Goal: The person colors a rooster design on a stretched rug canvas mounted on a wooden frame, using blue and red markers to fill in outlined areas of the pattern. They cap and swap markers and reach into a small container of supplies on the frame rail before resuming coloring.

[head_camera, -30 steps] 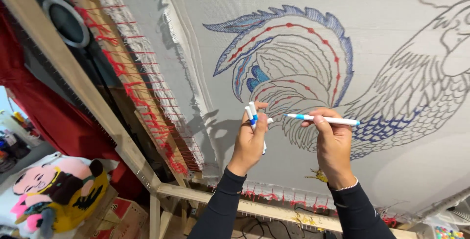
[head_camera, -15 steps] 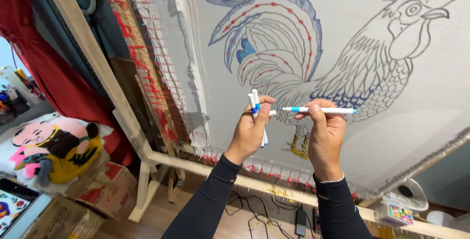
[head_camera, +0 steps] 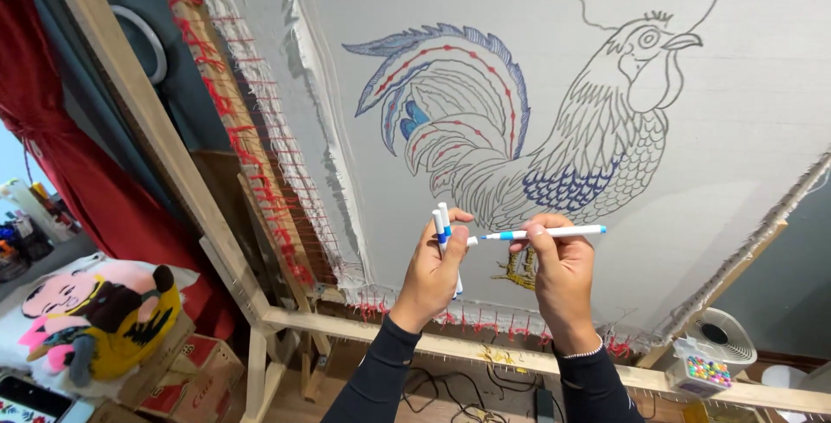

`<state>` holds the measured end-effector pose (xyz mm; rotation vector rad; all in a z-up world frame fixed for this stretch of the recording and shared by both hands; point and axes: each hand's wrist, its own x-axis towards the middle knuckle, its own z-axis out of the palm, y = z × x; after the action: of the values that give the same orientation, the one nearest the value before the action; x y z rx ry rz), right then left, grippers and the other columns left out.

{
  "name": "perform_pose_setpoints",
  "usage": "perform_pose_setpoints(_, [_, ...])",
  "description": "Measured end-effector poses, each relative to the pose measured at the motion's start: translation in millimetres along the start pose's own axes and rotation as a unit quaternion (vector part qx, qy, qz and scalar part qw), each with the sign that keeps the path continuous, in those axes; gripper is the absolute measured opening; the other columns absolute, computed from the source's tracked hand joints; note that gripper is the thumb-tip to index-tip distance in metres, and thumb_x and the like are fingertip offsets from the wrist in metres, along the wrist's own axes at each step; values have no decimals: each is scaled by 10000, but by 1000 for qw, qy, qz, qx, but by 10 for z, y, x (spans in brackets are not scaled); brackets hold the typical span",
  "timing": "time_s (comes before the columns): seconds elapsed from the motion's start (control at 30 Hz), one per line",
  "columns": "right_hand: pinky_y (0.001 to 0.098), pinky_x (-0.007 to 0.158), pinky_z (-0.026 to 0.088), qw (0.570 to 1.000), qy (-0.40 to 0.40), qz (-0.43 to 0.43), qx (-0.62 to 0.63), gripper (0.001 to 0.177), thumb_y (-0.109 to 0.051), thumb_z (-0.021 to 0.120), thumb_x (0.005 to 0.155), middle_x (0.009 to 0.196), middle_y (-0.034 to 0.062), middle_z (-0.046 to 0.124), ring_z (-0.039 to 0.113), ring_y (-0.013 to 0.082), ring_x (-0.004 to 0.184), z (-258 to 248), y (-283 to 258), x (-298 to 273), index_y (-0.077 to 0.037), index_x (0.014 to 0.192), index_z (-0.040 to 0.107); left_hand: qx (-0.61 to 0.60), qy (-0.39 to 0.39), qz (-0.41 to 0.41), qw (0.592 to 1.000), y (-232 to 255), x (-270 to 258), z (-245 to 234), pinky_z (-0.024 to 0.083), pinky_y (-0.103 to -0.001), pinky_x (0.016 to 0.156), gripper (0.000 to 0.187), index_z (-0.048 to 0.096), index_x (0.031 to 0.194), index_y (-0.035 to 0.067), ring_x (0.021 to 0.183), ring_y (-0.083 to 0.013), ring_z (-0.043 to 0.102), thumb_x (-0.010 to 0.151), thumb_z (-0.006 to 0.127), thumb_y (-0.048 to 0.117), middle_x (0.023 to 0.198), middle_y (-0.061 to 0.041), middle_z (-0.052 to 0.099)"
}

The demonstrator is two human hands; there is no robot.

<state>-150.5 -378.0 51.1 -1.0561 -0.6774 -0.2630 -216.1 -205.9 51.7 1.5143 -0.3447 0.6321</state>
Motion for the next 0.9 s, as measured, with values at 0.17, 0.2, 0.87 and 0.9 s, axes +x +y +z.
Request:
perform_pose_setpoints(0.17, [286, 783, 530, 1000, -9, -8, -2, 145, -134, 645, 1025, 901, 63, 666, 664, 138, 819, 57, -73, -38, 10, 1031, 647, -3, -26, 11, 1000, 182, 9, 17, 323, -220, 603, 320, 563, 1273, 59, 675, -26, 360, 1082, 529, 312, 744, 75, 401])
perform_pose_setpoints(0.2, [285, 782, 533, 1000, -16, -14, -9, 145, -134, 644, 1024, 901, 63, 669, 667, 138, 821, 70, -97, -43, 10, 1035, 651, -5, -31, 21, 999, 217, 9, 20, 319, -220, 608, 319, 565, 1264, 49, 683, -30, 355, 1085, 534, 311, 751, 71, 396])
perform_pose_setpoints(0.87, [243, 734, 471, 995, -34, 63, -67, 186, -171, 650, 1009, 891, 91, 746, 666, 110, 833, 1017, 269, -239, 3, 1043, 708, 24, -19, 52, 998, 120, 21, -960, 399, -250, 671, 256, 611, 1120, 48, 742, -72, 419, 1086, 546, 294, 876, 36, 513])
perform_pose_setpoints(0.9, [249, 742, 490, 996, -35, 62, -56, 184, -167, 648, 999, 905, 87, 740, 693, 122, 854, 1095, 312, -260, 1, 1046, 708, 25, -20, 17, 999, 131, 15, -1048, 388, -249, 643, 256, 617, 1116, 52, 713, -73, 405, 1069, 551, 295, 830, 36, 499])
